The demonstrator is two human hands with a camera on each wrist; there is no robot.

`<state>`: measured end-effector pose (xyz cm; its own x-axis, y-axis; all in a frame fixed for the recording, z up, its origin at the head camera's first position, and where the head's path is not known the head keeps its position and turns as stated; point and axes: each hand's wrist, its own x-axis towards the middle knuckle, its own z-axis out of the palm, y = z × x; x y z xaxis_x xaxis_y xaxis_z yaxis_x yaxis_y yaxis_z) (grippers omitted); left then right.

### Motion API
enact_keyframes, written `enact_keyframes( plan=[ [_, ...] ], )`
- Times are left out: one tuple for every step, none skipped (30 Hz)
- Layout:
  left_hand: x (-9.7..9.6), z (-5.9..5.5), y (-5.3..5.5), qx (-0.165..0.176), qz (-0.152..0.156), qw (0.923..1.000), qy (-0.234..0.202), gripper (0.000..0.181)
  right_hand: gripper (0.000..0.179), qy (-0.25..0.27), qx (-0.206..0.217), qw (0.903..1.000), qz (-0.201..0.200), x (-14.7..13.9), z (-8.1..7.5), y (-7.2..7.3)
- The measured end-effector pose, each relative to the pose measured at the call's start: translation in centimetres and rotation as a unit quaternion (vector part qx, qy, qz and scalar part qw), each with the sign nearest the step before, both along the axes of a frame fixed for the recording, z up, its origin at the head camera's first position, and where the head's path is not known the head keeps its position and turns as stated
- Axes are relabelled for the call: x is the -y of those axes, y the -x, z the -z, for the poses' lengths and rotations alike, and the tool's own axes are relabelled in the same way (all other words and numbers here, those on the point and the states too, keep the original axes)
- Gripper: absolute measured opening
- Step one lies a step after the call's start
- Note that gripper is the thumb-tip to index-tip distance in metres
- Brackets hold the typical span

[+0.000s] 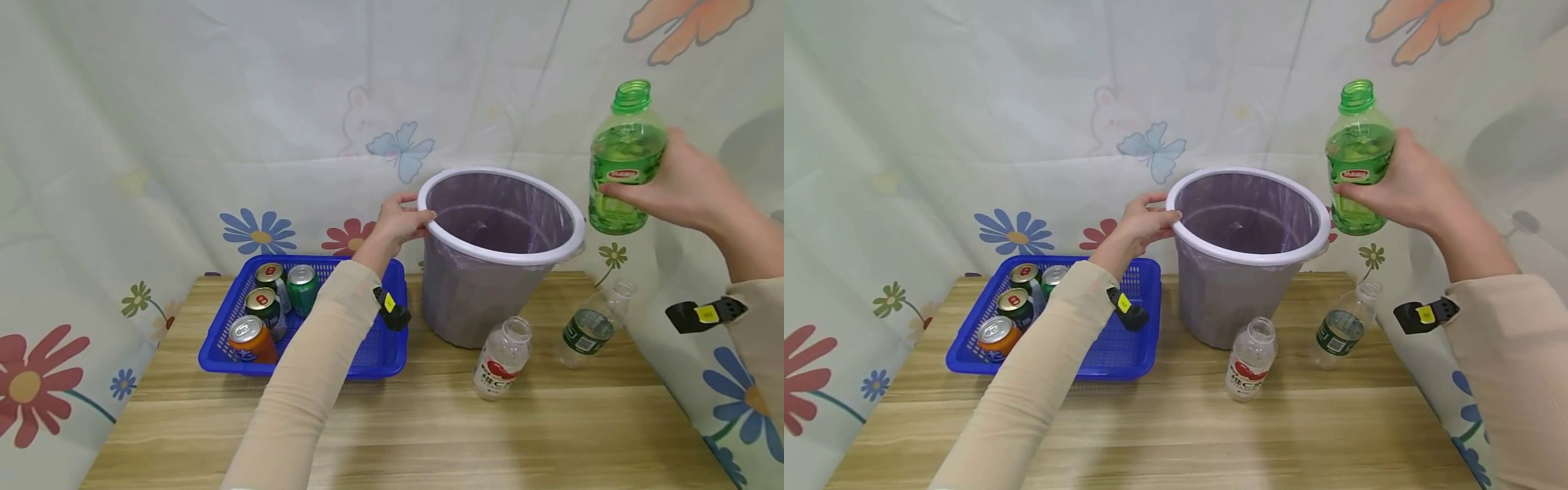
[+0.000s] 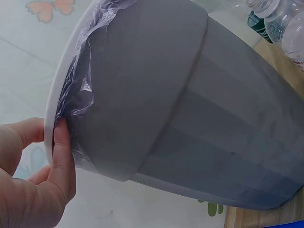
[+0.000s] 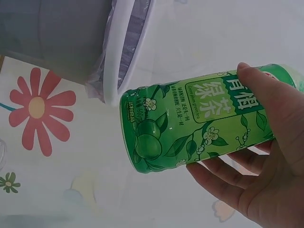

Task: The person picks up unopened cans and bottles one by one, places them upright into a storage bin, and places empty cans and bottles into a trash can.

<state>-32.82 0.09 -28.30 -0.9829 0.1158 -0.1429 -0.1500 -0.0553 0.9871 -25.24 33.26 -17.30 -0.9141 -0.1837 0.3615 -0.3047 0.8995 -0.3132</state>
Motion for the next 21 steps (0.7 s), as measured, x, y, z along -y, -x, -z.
enact_keyframes(
  plan=[
    [0.0,0.0,0.0,0.000,0.000,1.0000,-0.001,0.056,0.051,-0.003,-0.002,1.0000,-0.003,0.1,-0.1,0.1],
    [0.0,0.0,0.0,0.000,0.000,1.0000,-0.001,0.056,0.050,-0.007,-0.003,1.0000,-0.004,0.3,-0.2,0.2],
    [0.0,0.0,0.0,0.000,0.000,1.0000,-0.001,0.056,0.049,-0.010,-0.004,0.9999,-0.005,0.4,-0.3,0.3],
    [0.0,0.0,0.0,0.000,0.000,1.0000,-0.001,0.056,0.047,-0.014,-0.005,0.9999,-0.006,0.6,-0.4,0.3],
    [0.0,0.0,0.0,0.001,0.000,1.0000,-0.001,0.056,0.047,-0.019,-0.004,0.9998,-0.004,0.7,-0.6,0.4],
    [0.0,0.0,0.0,0.001,0.000,1.0000,-0.001,0.056,0.048,-0.023,-0.001,0.9997,0.001,0.8,-0.8,0.5],
    [0.0,0.0,0.0,0.001,-0.001,1.0000,0.000,0.056,0.048,-0.027,0.001,0.9996,0.003,1.0,-0.9,0.5],
    [0.0,0.0,0.0,0.000,-0.001,1.0000,0.001,0.055,0.048,-0.028,0.004,0.9996,0.003,1.2,-1.0,0.6],
    [0.0,0.0,0.1,0.000,-0.001,1.0000,0.001,0.055,0.049,-0.028,0.008,0.9996,0.003,1.3,-1.1,0.6],
    [0.0,0.0,0.1,0.000,-0.001,1.0000,0.002,0.055,0.050,-0.028,0.012,0.9995,0.006,1.5,-1.2,0.7],
    [0.0,0.0,0.1,0.000,-0.002,1.0000,0.003,0.055,0.052,-0.030,0.015,0.9994,0.011,1.7,-1.3,0.8],
    [0.0,0.0,0.1,-0.001,-0.002,1.0000,0.003,0.055,0.053,-0.031,0.016,0.9994,0.010,1.9,-1.3,0.8],
    [0.0,0.0,0.2,-0.002,-0.002,1.0000,0.004,0.055,0.053,-0.030,0.017,0.9994,0.009,2.0,-1.3,0.9],
    [0.0,0.0,0.2,-0.002,-0.003,1.0000,0.004,0.054,0.057,-0.030,0.020,0.9993,0.012,2.2,-1.3,1.0],
    [-0.1,0.1,0.2,-0.002,-0.003,1.0000,0.003,0.054,0.058,-0.032,0.021,0.9992,0.015,2.3,-1.3,1.0],
    [-0.1,0.1,0.2,-0.002,-0.002,1.0000,0.002,0.054,0.060,-0.036,0.021,0.9990,0.019,2.5,-1.3,1.1],
    [-0.1,0.1,0.3,-0.001,-0.002,1.0000,0.001,0.054,0.061,-0.039,0.020,0.9988,0.020,2.6,-1.3,1.2],
    [-0.1,0.1,0.3,-0.001,-0.002,1.0000,0.001,0.054,0.061,-0.041,0.020,0.9988,0.019,2.7,-1.3,1.3],
    [-0.2,0.2,0.3,-0.001,-0.001,1.0000,0.000,0.054,0.062,-0.045,0.019,0.9986,0.019,2.8,-1.3,1.4],
    [-0.2,0.2,0.3,0.000,-0.001,1.0000,0.000,0.054,0.062,-0.050,0.018,0.9984,0.019,2.9,-1.3,1.6],
    [-0.2,0.2,0.3,0.000,-0.001,1.0000,0.000,0.054,0.059,-0.053,0.015,0.9984,0.015,3.1,-1.2,1.7]
  ],
)
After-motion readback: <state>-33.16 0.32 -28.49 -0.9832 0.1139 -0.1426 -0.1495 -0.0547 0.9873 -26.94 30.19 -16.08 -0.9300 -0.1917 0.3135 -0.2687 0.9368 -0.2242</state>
